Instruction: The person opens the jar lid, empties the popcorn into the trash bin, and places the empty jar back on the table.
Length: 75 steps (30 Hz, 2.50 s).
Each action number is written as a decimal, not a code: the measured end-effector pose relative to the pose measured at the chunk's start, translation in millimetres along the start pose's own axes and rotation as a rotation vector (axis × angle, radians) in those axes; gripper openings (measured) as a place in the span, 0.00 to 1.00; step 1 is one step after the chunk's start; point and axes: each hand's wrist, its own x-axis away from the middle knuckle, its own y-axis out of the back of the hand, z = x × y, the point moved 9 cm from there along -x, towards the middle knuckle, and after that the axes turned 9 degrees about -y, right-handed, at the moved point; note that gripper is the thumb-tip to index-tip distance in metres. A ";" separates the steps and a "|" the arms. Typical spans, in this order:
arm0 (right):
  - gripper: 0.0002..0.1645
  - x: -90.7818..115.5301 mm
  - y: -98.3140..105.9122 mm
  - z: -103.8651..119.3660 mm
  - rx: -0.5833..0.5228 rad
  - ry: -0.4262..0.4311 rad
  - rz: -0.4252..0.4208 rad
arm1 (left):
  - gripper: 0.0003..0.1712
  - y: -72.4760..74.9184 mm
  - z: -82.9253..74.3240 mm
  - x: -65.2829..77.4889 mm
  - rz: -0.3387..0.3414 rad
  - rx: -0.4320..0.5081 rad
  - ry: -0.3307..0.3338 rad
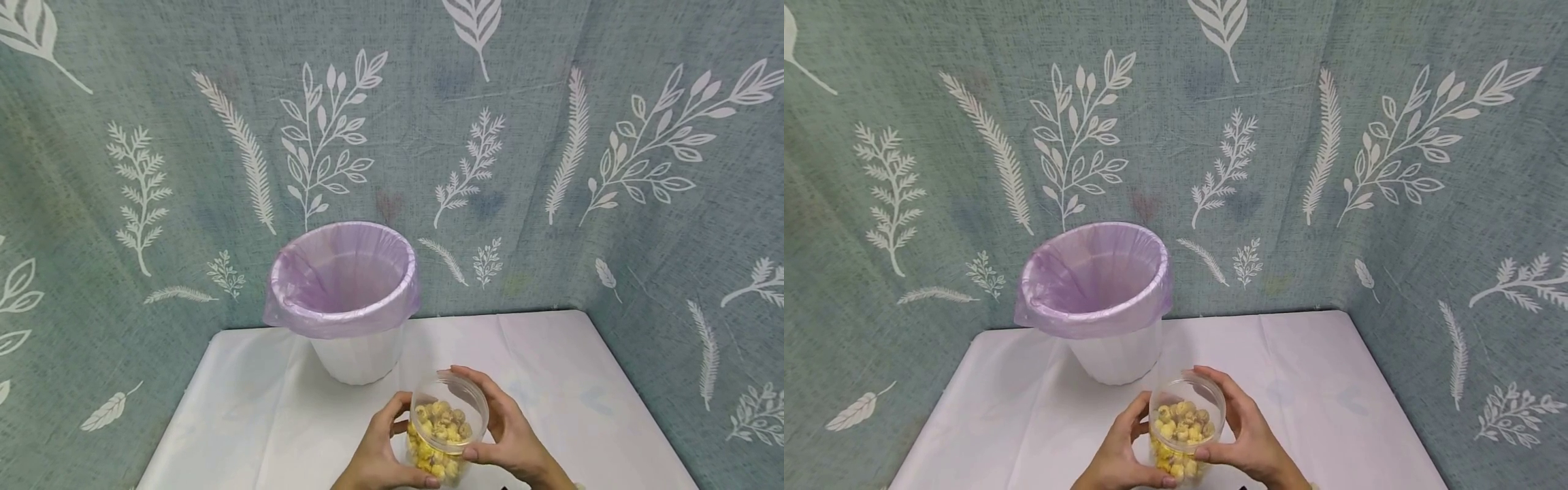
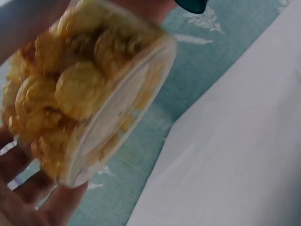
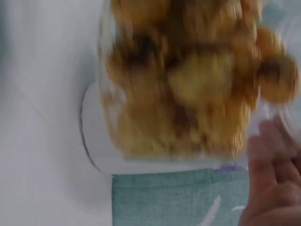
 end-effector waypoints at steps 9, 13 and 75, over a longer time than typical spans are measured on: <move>0.52 1.6 -9.0 5.8 -0.133 0.000 0.163 | 0.47 -3.8 -3.9 1.8 0.112 0.162 -0.056; 0.52 2.3 -9.6 8.0 -0.146 0.003 0.179 | 0.46 -5.6 -5.8 2.0 0.136 0.178 -0.062; 0.59 53.2 142.6 -155.4 0.322 -0.545 -0.511 | 0.45 14.0 -0.9 32.1 -0.001 0.129 -0.006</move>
